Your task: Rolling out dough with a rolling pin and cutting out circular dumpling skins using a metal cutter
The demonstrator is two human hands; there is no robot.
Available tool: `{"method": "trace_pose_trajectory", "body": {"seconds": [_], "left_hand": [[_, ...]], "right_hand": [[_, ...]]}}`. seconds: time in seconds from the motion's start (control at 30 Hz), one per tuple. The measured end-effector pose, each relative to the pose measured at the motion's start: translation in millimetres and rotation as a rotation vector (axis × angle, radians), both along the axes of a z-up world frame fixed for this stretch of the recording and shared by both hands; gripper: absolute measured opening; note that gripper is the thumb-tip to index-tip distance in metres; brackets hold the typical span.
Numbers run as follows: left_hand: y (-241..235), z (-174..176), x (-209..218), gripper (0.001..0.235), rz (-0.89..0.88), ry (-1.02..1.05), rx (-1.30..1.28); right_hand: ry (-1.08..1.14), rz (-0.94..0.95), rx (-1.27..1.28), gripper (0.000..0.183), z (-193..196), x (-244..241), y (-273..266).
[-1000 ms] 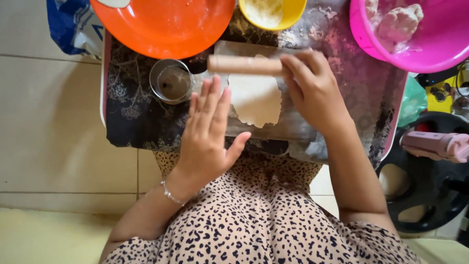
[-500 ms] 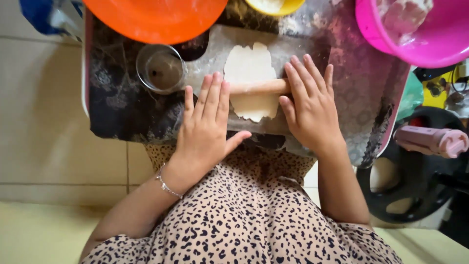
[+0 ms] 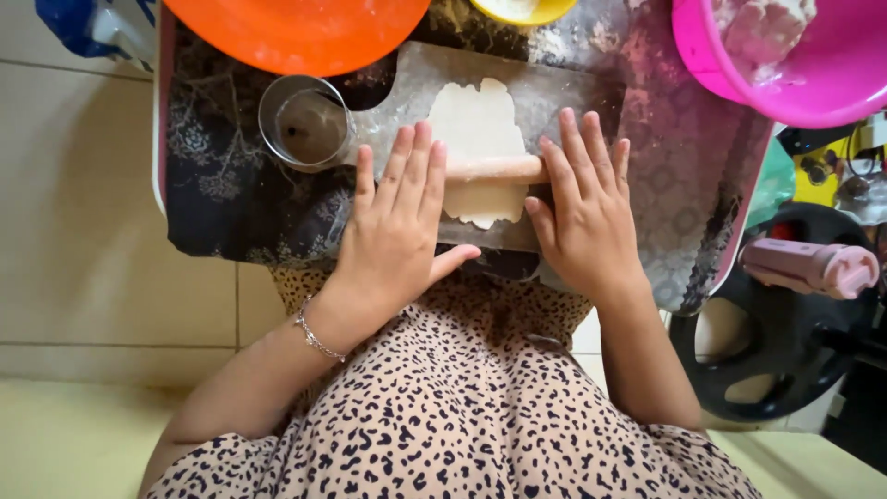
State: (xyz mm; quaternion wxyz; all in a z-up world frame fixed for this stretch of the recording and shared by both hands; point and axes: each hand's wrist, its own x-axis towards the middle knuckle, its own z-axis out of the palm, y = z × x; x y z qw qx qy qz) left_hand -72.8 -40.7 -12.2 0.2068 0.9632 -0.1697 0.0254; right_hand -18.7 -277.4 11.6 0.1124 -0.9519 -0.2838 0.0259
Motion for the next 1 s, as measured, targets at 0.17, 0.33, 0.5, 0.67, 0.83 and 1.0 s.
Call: {"method": "trace_pose_trajectory", "body": {"seconds": [0.17, 0.33, 0.5, 0.67, 0.83, 1.0], "left_hand": [[-2.5, 2.1, -28.4, 0.116, 0.005, -0.041, 0.073], [-3.9, 5.0, -35.7, 0.113, -0.012, -0.025, -0.009], [-4.5, 5.2, -17.2, 0.112, 0.049, -0.081, 0.031], [-1.3, 6.3, -47.3, 0.112, -0.012, -0.132, 0.148], [-1.7, 1.8, -48.3, 0.116, -0.017, -0.148, 0.129], [-1.1, 0.2, -52.6, 0.11, -0.006, -0.168, 0.13]], "right_hand": [[0.02, -0.024, 0.008, 0.061, 1.6, -23.6, -0.2], [0.018, -0.057, 0.011, 0.065, -1.3, -37.1, -4.0], [-0.002, -0.048, -0.045, 0.072, -7.4, -24.4, -0.5], [0.0, -0.067, -0.085, 0.074, -15.4, -60.0, -12.9], [0.012, -0.078, -0.093, 0.077, -14.5, -62.4, -13.4], [-0.011, -0.06, -0.123, 0.076, -21.0, -67.2, -19.1]]}}
